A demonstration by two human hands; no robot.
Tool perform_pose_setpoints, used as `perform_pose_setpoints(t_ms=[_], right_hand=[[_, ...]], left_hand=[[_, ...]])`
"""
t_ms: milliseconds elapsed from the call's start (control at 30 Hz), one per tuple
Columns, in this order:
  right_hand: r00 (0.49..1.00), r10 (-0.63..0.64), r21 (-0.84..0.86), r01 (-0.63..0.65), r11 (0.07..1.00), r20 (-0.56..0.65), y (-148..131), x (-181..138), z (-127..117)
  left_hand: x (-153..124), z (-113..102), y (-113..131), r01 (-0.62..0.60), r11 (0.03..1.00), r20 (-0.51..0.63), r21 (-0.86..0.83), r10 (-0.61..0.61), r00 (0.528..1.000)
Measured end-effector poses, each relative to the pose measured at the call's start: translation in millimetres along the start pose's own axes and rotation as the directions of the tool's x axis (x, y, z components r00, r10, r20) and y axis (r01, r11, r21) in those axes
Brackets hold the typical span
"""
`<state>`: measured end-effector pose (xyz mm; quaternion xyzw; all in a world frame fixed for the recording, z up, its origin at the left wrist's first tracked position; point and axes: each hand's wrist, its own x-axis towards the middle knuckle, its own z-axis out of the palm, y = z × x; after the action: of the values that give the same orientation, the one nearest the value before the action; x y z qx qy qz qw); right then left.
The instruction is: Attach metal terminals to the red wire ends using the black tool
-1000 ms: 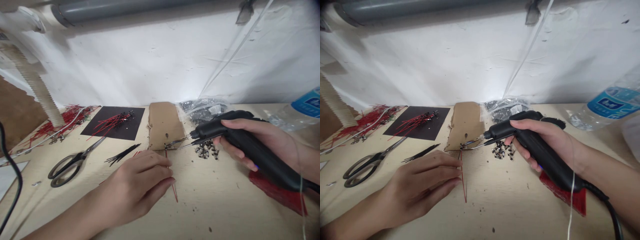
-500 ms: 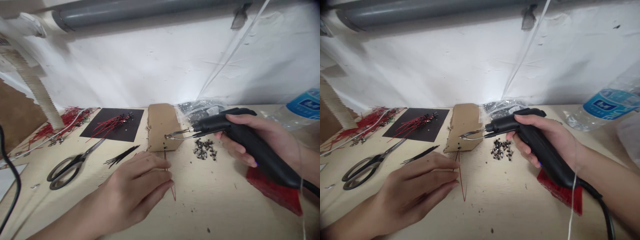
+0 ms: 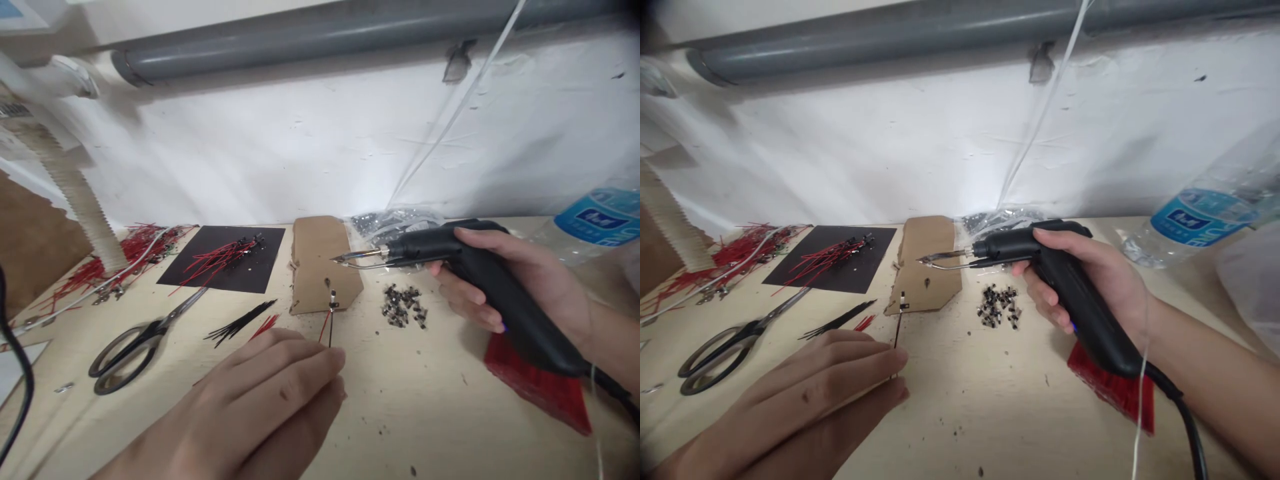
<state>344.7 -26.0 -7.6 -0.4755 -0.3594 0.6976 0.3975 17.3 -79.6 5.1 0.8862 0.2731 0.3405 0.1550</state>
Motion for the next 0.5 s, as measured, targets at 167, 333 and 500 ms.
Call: perform_pose_setpoints(t_ms=[167,333,500], right_hand=[[0.997,0.083,0.087,-0.082,0.993,-0.007,0.7,-1.6,-0.7],[0.996,0.088,0.092,-0.087,0.992,-0.006,0.9,-1.4,-1.0],[0.997,0.079,0.095,-0.078,0.992,-0.005,1.4,-2.1,-2.5]], left_hand=[[-0.2,-3.1,3.5,-0.066,0.992,0.016,0.11,0.065,0.998],[-4.5,-1.4,-0.3,-0.044,0.996,0.027,0.073,0.042,0.999],[-3.5,-2.2,-0.6,-0.04,0.996,0.036,0.082,0.037,0.999]])
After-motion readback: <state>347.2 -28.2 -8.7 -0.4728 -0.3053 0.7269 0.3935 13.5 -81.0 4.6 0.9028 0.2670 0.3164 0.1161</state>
